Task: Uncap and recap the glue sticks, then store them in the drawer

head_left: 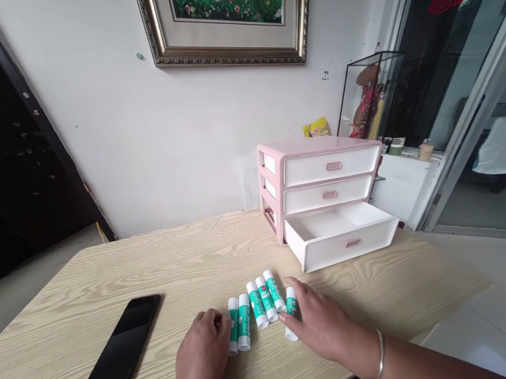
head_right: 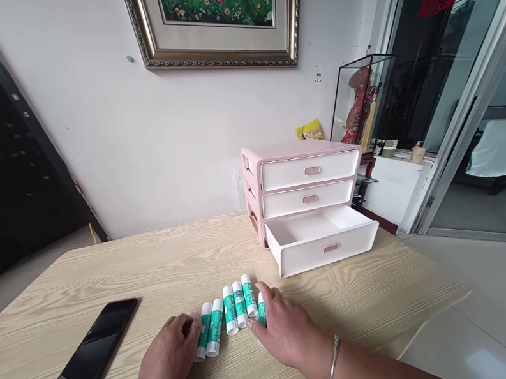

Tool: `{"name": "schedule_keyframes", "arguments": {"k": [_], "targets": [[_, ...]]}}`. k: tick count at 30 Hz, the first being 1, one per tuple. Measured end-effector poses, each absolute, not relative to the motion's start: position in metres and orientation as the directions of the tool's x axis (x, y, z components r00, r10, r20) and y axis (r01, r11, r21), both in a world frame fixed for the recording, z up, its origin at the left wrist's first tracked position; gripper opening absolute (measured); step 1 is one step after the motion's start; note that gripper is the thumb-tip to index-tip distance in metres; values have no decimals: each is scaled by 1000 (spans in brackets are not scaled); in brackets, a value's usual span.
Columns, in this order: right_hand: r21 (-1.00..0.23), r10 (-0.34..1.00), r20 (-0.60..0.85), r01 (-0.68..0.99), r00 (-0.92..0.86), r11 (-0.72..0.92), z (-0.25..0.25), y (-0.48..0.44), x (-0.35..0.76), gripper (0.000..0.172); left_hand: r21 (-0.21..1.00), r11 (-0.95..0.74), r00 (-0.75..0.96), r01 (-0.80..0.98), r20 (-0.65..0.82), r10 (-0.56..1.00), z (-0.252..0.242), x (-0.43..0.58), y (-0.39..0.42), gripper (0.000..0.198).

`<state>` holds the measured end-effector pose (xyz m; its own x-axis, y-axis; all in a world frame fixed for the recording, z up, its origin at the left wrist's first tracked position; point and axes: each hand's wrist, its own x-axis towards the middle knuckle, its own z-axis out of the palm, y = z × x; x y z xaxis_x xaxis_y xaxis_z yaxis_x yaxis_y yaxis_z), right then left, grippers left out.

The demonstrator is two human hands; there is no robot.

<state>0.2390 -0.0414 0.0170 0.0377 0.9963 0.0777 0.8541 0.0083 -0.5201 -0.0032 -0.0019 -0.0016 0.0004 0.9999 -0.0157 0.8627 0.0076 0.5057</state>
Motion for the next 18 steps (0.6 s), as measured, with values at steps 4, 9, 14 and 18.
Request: {"name": "schedule_keyframes", "arguments": {"k": [4, 9, 14, 18], "targets": [[-385, 998, 57, 922, -23, 43, 1, -22, 243, 59, 506, 0, 7, 863, -13, 1000, 0, -3, -3, 37], [-406, 998, 30, 913, 54, -37, 6, -7, 252, 56, 492, -18, 28, 871, -12, 1000, 6, 0, -5, 36], [-541, 991, 4, 834, 131, -108, 23, 8, 237, 47, 484, -44, 55, 874, -9, 998, 1, -1, -5, 37], [-565, 994, 9, 820, 111, -87, 14, 21, 224, 52, 485, -47, 55, 873, -2, 999, -2, -2, -5, 37]]}}
